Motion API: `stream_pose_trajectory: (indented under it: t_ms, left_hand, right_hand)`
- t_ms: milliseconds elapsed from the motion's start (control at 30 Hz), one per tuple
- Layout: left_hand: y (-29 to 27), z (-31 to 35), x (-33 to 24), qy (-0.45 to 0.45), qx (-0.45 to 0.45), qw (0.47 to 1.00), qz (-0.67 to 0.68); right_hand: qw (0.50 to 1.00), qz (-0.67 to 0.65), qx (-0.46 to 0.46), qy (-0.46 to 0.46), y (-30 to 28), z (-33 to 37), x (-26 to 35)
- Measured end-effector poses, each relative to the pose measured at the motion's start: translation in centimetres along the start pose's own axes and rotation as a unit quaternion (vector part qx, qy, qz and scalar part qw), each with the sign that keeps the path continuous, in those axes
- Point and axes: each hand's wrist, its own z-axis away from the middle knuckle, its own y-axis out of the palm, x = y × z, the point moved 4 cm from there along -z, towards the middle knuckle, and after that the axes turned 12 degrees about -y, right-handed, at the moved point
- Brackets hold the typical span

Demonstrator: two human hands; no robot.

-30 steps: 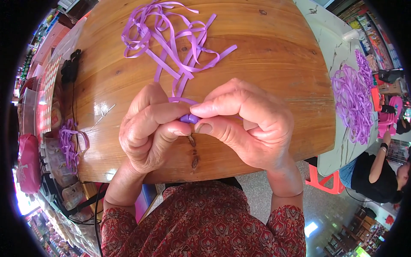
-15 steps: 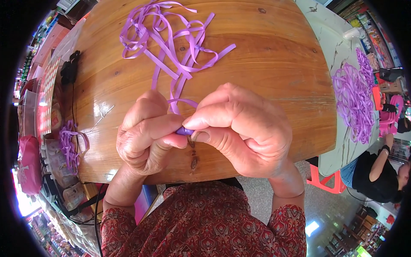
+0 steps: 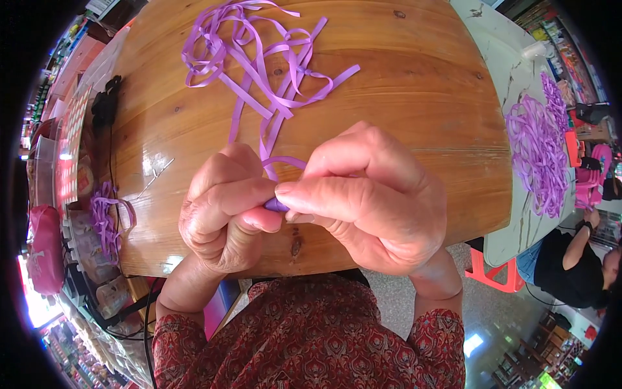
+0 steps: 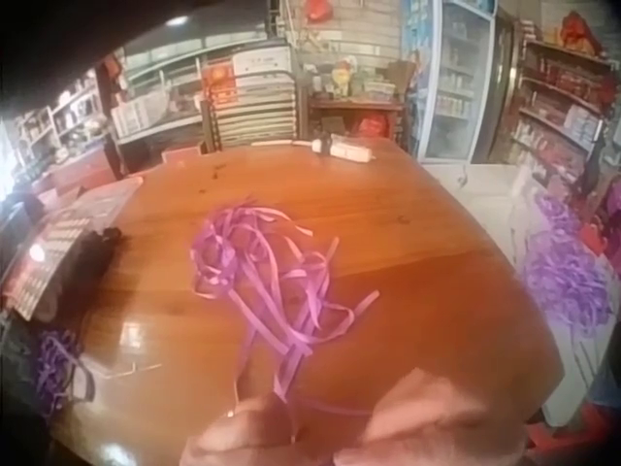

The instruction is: The person rolls a purple ribbon into a small bud by hand and then repeats the process, connecting several rolled shapes along the lengths of the ribbons.

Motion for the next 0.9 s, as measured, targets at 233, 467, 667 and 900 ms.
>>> stream_pose_trajectory:
  t_ms: [233, 467, 667, 900]
  left_hand:
    - [0.3, 0.4, -0.3, -0.017, -0.002, 0.999, 0.048]
    - [0.9, 0.9, -0.4, -0.058, -0.032, 0.992, 0.110]
    - [1.3, 1.6, 0.1, -0.151, -0.048, 0.982, 0.104]
    - [0.9, 0.5, -1.0, -0.056, 0.004, 0.998, 0.009]
  right_hand:
    - [1.000, -0.024, 0.016, 0.002, 0.1, 0.3, 0.0]
    - [0.996, -0.081, -0.022, -0.027, 0.4, 0.9, -0.2]
    - [0.998, -0.042, -0.030, -0.042, 1.0, 1.0, -0.4]
    - [0.992, -0.119, -0.045, 0.004, 0.5, 1.3, -1.3]
